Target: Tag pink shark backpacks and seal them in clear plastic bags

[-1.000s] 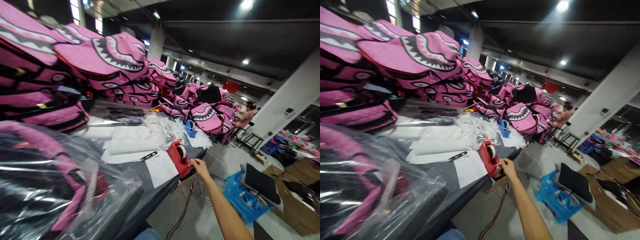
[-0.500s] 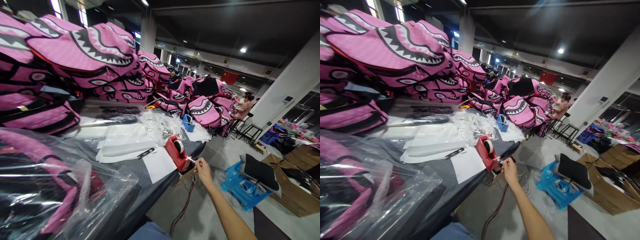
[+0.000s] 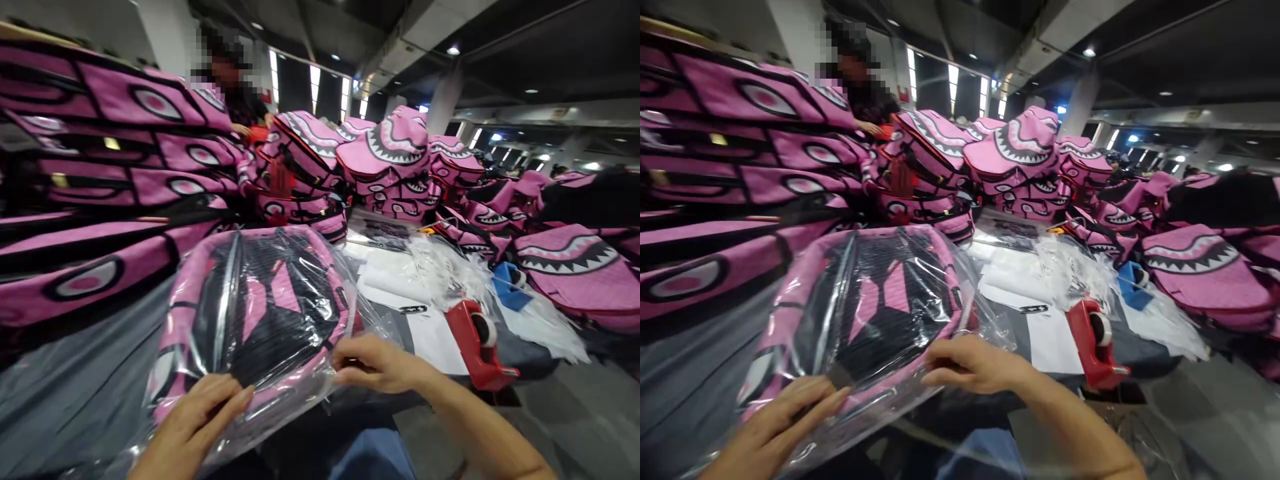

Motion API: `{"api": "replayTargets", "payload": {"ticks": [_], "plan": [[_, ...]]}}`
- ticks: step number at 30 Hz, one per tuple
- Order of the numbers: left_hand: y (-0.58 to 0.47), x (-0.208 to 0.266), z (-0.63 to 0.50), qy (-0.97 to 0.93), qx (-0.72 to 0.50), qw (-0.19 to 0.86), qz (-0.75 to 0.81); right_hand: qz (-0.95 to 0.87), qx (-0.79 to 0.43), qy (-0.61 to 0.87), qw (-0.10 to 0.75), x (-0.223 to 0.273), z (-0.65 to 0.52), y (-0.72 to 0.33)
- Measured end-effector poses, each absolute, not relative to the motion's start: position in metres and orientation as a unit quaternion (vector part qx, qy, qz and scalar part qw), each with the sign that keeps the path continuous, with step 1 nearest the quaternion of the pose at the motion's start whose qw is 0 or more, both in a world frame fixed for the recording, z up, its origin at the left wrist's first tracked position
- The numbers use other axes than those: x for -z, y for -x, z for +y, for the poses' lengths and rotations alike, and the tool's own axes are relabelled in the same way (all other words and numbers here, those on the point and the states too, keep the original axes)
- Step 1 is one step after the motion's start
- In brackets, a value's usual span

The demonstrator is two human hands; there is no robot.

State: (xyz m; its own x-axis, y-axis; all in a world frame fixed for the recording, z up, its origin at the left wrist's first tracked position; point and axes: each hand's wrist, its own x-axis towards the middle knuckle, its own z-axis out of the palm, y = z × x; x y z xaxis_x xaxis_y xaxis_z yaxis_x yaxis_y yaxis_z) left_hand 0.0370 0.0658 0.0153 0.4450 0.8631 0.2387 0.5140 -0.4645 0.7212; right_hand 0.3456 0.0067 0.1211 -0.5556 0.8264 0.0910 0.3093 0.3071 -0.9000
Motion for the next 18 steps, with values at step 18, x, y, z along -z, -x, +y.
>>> {"api": "replayTargets", "payload": {"ticks": [18], "plan": [[-0.051,-0.032,0.061,-0.786,-0.289,0.325,0.440,-0.907,-0.015,0.407,0.103,-0.096,0.052,-0.311]]}}
